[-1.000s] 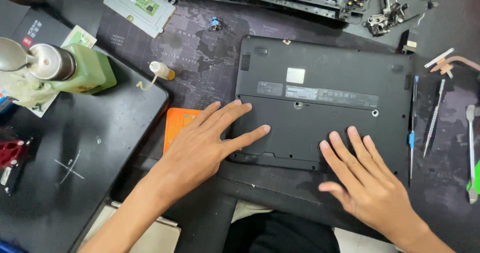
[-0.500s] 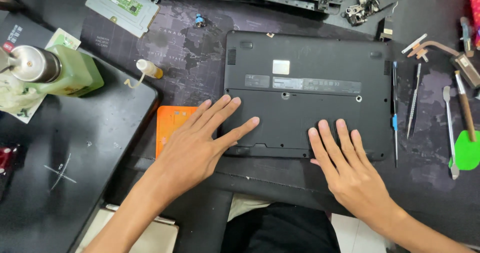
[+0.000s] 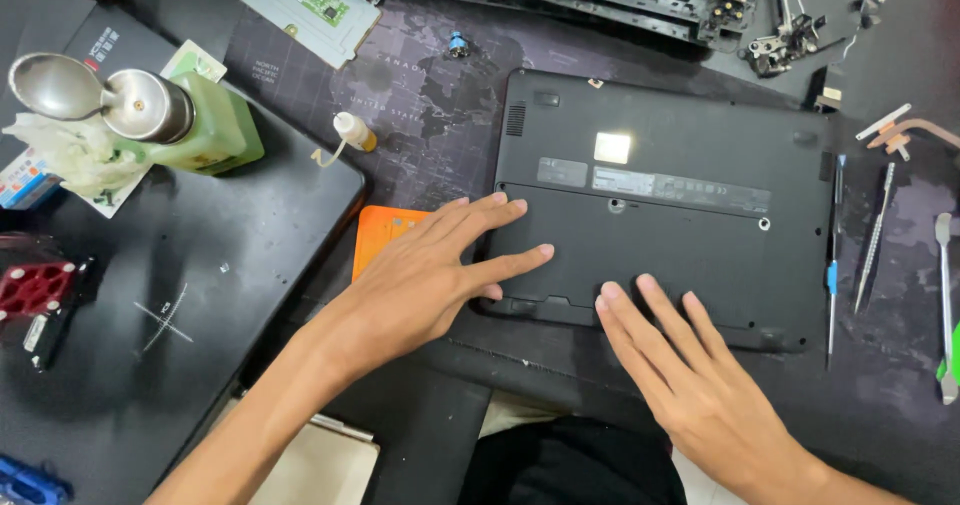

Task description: The person works at a repair bench on a laptop with its bottom cover removed. They reposition the laptop chassis, handle small internal components, and use a screwdriver to unscrew and work on parts inside the open laptop base.

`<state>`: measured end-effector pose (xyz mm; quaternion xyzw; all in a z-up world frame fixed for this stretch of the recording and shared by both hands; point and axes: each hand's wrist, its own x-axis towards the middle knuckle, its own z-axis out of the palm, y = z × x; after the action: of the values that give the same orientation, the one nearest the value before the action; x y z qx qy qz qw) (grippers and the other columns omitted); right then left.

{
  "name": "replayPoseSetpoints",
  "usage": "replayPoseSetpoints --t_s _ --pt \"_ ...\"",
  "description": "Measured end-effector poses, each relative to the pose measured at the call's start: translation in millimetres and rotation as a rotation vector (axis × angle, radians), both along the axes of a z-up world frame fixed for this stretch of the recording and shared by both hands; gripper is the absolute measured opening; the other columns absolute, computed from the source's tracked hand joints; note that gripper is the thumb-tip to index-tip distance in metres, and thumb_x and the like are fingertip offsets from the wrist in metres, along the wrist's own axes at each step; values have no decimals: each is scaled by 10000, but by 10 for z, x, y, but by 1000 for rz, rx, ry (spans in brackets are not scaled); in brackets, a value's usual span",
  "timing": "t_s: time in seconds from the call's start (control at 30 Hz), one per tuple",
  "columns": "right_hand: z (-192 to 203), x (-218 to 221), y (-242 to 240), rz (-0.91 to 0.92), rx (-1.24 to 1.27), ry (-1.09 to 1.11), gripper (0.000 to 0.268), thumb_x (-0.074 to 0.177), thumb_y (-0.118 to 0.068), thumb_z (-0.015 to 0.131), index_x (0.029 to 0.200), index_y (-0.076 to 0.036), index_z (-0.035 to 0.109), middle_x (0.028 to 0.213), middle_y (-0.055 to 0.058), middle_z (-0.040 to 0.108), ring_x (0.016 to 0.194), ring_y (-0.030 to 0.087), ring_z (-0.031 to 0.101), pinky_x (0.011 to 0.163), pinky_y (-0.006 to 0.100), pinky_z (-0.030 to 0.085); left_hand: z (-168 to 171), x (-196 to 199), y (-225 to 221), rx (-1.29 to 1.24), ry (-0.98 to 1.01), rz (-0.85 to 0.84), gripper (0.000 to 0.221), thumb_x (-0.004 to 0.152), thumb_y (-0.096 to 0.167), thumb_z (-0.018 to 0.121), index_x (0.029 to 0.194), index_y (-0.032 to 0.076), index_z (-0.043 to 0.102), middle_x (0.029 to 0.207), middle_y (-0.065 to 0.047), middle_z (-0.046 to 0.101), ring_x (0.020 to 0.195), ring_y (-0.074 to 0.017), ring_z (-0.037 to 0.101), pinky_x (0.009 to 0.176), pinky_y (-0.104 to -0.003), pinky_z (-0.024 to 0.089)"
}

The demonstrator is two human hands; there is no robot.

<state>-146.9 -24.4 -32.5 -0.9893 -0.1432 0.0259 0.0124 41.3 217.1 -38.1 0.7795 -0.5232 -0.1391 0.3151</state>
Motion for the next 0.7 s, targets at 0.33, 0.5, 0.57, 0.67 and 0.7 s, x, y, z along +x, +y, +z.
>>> replayPoseSetpoints --t_s 0.33,0.5,0.57,0.67,0.7 --pt "29 363 157 236 -10 -87 827 716 -100 578 1529 -118 430 1575 96 408 1310 455 442 1104 612 370 -20 39 16 -63 68 18 608 826 18 712 1397 213 629 1492 -142 509 1357 -374 496 1098 -470 421" --pt "40 359 288 291 -110 -46 740 759 -168 579 1466 31 485 1515 212 462 1301 475 490 1013 578 428 -36 50 23 -82 45 9 591 840 50 722 1405 191 619 1488 -130 521 1358 -364 512 1105 -464 435" --pt "-5 343 283 304 -102 -75 691 802 -182 565 1444 64 491 1491 230 474 1311 452 497 1039 563 430 -32 56 38 -87 31 8 586 843 58 726 1405 184 619 1487 -131 521 1357 -364 512 1106 -465 434" --pt "-48 323 250 276 -57 -47 702 783 -168 561 1444 55 482 1480 224 483 1314 432 499 1055 558 413 -45 74 30 -92 23 -4 571 853 87 725 1407 161 610 1487 -123 528 1373 -355 500 1123 -470 422" --pt "-61 306 243 264 -35 -57 699 789 -154 556 1455 45 480 1493 215 476 1328 420 493 1073 547 402 -50 73 28 -82 47 1 560 865 109 719 1411 151 600 1491 -120 530 1385 -351 490 1132 -471 412"
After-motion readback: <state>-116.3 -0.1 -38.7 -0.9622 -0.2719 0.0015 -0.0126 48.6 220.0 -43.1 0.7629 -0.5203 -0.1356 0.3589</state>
